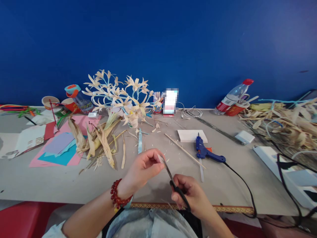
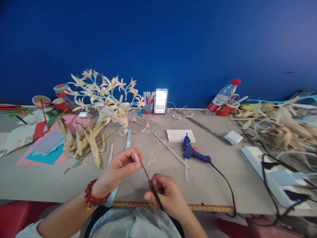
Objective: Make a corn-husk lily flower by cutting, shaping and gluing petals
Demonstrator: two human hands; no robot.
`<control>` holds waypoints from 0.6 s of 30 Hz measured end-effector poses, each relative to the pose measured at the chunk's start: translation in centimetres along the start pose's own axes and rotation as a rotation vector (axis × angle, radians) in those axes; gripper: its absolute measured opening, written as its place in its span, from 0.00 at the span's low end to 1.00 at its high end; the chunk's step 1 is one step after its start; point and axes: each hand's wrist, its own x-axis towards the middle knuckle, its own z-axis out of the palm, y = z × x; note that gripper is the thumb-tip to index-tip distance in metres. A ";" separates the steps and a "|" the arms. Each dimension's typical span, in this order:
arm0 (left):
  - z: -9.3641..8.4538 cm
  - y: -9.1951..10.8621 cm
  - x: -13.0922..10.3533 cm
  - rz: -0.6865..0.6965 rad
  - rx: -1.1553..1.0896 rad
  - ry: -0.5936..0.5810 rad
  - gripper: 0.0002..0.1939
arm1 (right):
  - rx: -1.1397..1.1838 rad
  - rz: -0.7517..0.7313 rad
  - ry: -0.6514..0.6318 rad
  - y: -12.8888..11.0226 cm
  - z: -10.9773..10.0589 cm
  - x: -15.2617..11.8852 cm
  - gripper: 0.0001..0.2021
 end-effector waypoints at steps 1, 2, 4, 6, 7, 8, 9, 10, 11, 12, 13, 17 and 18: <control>0.0 0.1 0.0 -0.001 0.001 -0.004 0.10 | -0.001 0.001 -0.002 0.1 0.0 0.0 0.28; -0.1 0.1 0.0 -0.004 0.004 -0.008 0.11 | 0.000 0.001 -0.005 0.1 -0.1 0.0 0.28; -0.3 0.2 0.1 -0.012 0.018 -0.017 0.11 | 0.005 -0.007 -0.024 0.3 -0.2 0.0 0.28; -0.4 0.2 0.0 -0.020 0.037 -0.034 0.12 | 0.011 -0.015 -0.044 0.4 -0.3 0.0 0.29; -0.5 0.1 0.0 -0.021 0.047 -0.046 0.12 | 0.013 -0.016 -0.051 0.4 -0.4 0.0 0.29; -0.6 0.1 0.0 -0.020 0.058 -0.059 0.12 | 0.016 -0.016 -0.055 0.4 -0.4 0.1 0.29; -0.7 0.1 0.0 -0.021 0.068 -0.072 0.12 | 0.020 -0.015 -0.057 0.4 -0.4 0.1 0.29; -0.7 0.1 0.0 -0.023 0.078 -0.083 0.12 | 0.025 -0.014 -0.060 0.4 -0.4 0.0 0.29; -0.7 0.1 0.0 -0.026 0.087 -0.091 0.12 | 0.030 -0.015 -0.062 0.3 -0.4 0.0 0.29; -0.7 0.1 0.0 -0.030 0.093 -0.096 0.12 | 0.034 -0.015 -0.064 0.3 -0.4 0.0 0.29; -0.8 0.1 0.0 -0.034 0.099 -0.101 0.12 | 0.033 -0.015 -0.063 0.3 -0.4 0.0 0.29; -0.8 0.1 0.1 -0.026 0.109 -0.117 0.11 | 0.014 -0.012 -0.052 0.2 -0.4 0.0 0.29; -0.8 0.1 0.1 -0.025 0.112 -0.119 0.11 | 0.015 -0.012 -0.051 0.2 -0.4 0.0 0.29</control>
